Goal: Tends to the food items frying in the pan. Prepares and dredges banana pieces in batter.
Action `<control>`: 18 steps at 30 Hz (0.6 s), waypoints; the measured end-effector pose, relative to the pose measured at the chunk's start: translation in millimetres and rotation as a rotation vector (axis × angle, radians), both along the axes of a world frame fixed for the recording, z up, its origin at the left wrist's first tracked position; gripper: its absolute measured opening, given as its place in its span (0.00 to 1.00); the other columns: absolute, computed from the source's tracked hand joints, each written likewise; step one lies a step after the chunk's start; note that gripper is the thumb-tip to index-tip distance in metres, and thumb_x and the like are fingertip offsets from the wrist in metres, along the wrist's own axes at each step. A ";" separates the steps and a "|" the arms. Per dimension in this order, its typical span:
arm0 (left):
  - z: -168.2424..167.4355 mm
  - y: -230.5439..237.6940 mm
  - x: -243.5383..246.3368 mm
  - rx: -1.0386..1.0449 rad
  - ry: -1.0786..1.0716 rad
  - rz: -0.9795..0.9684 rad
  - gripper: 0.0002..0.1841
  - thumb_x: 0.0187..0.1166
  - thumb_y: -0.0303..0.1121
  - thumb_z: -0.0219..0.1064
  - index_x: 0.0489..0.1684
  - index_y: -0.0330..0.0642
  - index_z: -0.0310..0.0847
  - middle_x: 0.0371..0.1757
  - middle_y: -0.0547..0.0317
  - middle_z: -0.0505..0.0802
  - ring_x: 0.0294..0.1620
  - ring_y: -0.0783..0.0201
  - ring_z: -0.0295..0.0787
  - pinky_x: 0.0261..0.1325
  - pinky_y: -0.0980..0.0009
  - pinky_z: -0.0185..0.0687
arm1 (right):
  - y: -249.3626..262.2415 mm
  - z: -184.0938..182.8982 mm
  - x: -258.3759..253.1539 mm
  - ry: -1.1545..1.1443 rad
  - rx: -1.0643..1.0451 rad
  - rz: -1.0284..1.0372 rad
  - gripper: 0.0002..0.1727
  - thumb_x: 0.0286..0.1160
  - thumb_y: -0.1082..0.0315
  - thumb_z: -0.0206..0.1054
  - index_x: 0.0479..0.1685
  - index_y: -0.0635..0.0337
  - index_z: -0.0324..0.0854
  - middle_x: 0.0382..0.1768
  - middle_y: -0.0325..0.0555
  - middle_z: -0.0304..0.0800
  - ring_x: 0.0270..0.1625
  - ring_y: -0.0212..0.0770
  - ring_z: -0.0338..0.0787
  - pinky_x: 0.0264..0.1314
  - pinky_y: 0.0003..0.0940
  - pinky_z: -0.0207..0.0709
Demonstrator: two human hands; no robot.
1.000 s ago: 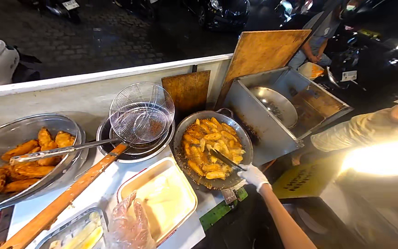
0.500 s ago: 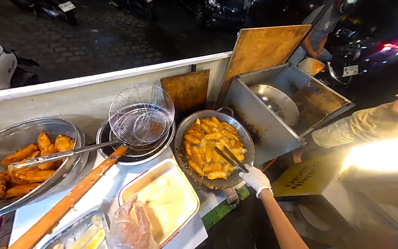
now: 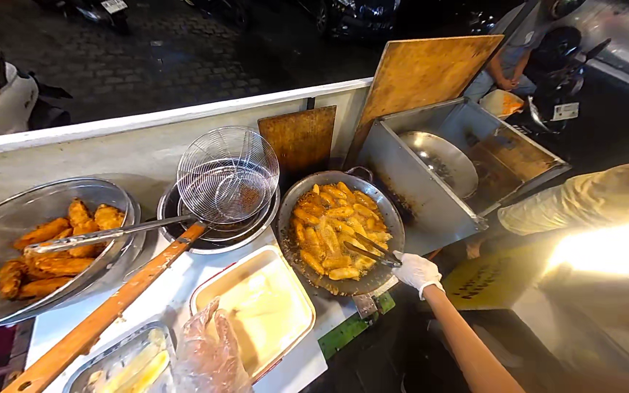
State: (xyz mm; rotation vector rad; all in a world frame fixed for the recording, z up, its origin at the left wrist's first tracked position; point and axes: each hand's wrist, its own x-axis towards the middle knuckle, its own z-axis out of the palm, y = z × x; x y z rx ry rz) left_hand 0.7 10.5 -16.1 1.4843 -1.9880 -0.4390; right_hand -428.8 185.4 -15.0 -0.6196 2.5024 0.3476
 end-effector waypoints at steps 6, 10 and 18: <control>0.5 1.2 -3.5 0.011 0.017 0.024 0.19 0.82 0.39 0.60 0.64 0.39 0.87 0.64 0.43 0.92 0.70 0.45 0.86 0.76 0.49 0.76 | 5.5 -36.8 -37.8 -0.067 0.070 0.083 0.28 0.74 0.48 0.67 0.76 0.32 0.80 0.67 0.48 0.91 0.70 0.56 0.88 0.67 0.67 0.78; 1.2 1.0 -3.5 0.004 0.048 0.021 0.19 0.82 0.38 0.61 0.63 0.36 0.87 0.63 0.41 0.91 0.70 0.44 0.85 0.78 0.49 0.74 | 41.7 -45.3 -62.2 -0.276 -0.170 -0.105 0.26 0.77 0.53 0.71 0.77 0.31 0.81 0.55 0.49 0.94 0.50 0.50 0.94 0.56 0.57 0.85; 2.2 0.0 -4.7 0.003 0.063 0.015 0.21 0.82 0.41 0.58 0.63 0.38 0.87 0.63 0.42 0.92 0.69 0.45 0.85 0.77 0.50 0.74 | 109.3 -18.9 -77.4 -0.564 -0.536 -0.406 0.26 0.82 0.64 0.69 0.81 0.45 0.78 0.38 0.43 0.92 0.23 0.31 0.78 0.25 0.27 0.72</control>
